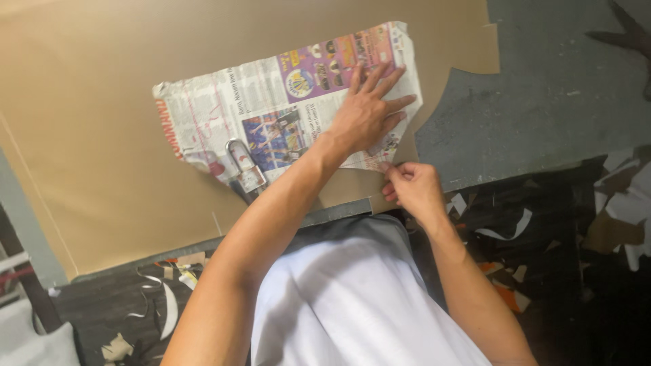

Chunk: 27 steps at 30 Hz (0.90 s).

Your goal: The person places a newspaper over a cardboard piece, secures it with padlocks and weights, marks a line with a ruler and pencil, then uses scissors to cut the cardboard along the marked line.

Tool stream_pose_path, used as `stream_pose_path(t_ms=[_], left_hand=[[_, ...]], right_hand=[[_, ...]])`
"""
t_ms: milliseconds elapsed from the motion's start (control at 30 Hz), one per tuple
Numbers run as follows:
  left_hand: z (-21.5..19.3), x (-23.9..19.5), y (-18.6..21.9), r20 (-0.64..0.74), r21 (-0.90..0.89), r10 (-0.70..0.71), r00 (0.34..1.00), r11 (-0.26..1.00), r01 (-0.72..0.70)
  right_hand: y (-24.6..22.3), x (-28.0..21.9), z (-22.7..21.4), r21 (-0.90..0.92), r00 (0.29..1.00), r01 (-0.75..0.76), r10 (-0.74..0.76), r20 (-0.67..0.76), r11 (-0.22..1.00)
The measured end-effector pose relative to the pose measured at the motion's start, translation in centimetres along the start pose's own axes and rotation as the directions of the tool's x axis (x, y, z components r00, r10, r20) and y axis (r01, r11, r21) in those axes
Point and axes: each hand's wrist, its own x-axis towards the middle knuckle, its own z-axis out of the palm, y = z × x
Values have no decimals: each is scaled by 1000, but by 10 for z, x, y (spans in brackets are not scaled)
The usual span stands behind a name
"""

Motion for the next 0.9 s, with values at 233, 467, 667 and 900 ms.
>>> stream_pose_path(t_ms=[233,467,667,900], left_hand=[[-2,-3,0,23,-5,44,999,999,-44],[-2,-5,-1,-16,15,71,997,997,-71],[-2,-5,-1,-3,18,54,999,998,-54],[-1,-5,0,-15,19,57,998,998,-56]], right_hand=[[3,-4,5,86,993,118,-116,-26,989],[-2,-7,8,142,964,241,-221,-145,960],[5,1,9,196,993,115,-112,-22,974],[3,-2,9,110,995,66,-58,-75,992]])
